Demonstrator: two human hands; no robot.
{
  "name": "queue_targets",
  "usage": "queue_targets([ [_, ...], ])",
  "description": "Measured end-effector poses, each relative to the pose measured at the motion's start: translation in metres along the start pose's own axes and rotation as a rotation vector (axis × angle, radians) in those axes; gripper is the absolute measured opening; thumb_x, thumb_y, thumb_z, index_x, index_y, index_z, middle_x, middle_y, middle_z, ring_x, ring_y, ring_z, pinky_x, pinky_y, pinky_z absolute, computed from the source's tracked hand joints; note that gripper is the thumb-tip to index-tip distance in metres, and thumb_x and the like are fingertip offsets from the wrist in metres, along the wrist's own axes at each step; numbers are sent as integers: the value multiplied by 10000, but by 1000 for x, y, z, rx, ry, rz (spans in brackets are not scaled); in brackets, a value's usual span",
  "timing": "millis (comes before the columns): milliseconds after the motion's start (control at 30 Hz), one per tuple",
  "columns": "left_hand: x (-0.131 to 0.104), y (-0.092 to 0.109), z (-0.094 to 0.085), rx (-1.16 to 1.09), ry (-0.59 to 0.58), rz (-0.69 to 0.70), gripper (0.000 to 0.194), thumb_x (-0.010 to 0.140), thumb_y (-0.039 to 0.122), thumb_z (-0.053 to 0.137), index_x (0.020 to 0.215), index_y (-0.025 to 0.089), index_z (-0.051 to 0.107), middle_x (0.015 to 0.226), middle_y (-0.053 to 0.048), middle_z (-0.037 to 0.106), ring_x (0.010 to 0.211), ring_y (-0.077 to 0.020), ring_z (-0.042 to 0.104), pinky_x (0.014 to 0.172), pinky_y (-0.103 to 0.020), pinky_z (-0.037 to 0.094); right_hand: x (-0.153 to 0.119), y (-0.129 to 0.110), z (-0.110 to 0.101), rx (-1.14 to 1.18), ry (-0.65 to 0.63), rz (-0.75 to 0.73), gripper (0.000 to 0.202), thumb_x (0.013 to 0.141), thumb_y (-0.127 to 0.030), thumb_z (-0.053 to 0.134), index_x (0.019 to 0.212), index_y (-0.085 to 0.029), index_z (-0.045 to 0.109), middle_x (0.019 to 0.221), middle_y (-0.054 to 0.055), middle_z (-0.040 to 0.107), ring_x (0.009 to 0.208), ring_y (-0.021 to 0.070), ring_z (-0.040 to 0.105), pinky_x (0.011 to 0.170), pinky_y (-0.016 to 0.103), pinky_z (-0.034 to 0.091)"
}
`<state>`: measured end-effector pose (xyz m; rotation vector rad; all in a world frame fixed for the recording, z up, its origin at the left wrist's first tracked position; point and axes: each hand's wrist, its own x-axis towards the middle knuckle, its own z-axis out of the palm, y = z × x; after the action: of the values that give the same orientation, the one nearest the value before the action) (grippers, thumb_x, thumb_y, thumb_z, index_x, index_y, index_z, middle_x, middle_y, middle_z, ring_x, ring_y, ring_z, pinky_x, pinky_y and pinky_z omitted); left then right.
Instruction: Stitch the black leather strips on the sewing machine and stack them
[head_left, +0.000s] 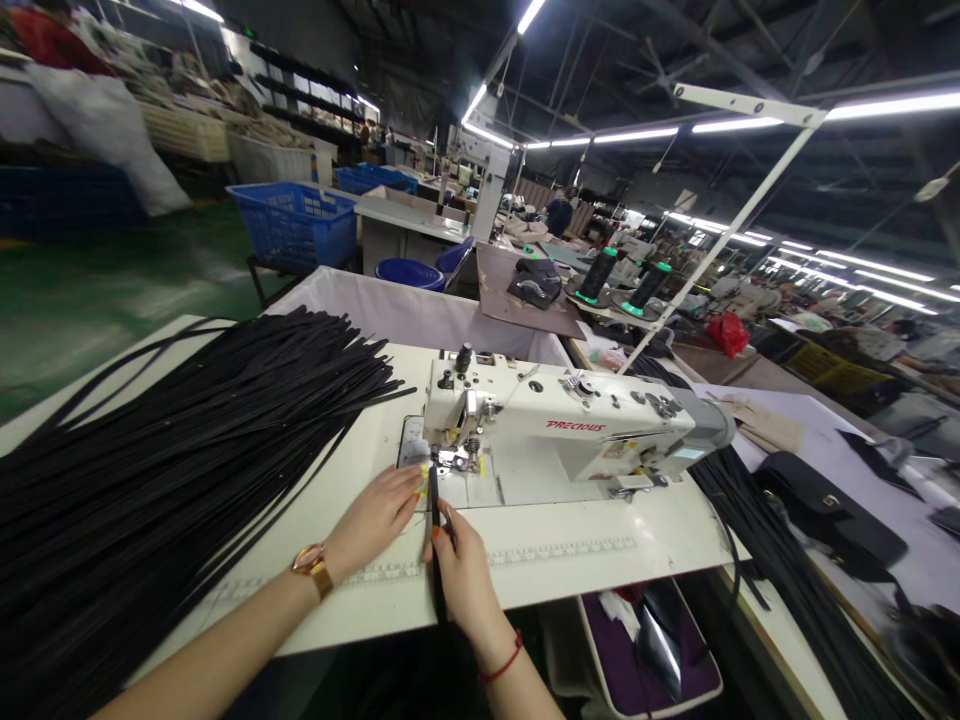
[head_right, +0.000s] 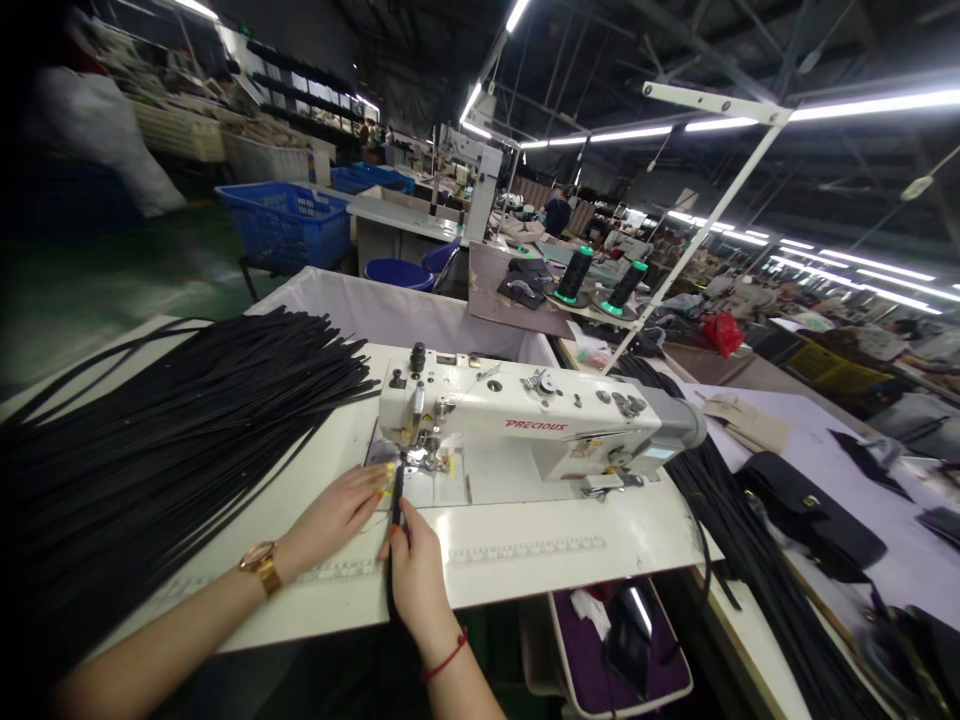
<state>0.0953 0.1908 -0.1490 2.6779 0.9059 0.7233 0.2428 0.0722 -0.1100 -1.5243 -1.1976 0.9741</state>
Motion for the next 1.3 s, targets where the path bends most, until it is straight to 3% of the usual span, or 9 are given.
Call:
queue_targets([
  [200, 0, 3, 2, 98, -60, 52, 374, 993, 240, 390, 1300, 167, 592, 1418, -81, 546, 1334, -250, 467, 1129, -525, 359, 12, -4, 6, -22, 11, -25, 221, 884, -115, 412, 898, -183, 622, 623, -26, 588, 591, 137, 532, 622, 236, 406],
  [333, 1, 4, 2, 149, -84, 56, 393, 1001, 252, 377, 1332, 149, 563, 1453, -90, 506, 1367, -251, 427, 1140, -531, 333, 18, -5, 7, -22, 14, -15, 204, 877, -107, 408, 809, -193, 580, 610, -29, 591, 589, 138, 546, 624, 233, 404],
  [967, 4, 6, 0, 130, -94, 34, 406, 994, 225, 357, 1361, 156, 517, 1474, -112, 476, 1397, -256, 379, 1143, -517, 301, 24, -6, 10, 9, 46, 16, 175, 864, -157, 427, 770, -177, 574, 613, -16, 595, 610, 142, 541, 641, 250, 404],
  [1300, 5, 9, -2, 130, -66, 37, 411, 991, 233, 365, 1374, 164, 498, 1480, -123, 466, 1399, -258, 376, 1146, -525, 293, 23, -4, 10, 41, 90, 28, 222, 860, -180, 442, 945, -118, 637, 630, -4, 597, 616, 151, 525, 635, 261, 422],
])
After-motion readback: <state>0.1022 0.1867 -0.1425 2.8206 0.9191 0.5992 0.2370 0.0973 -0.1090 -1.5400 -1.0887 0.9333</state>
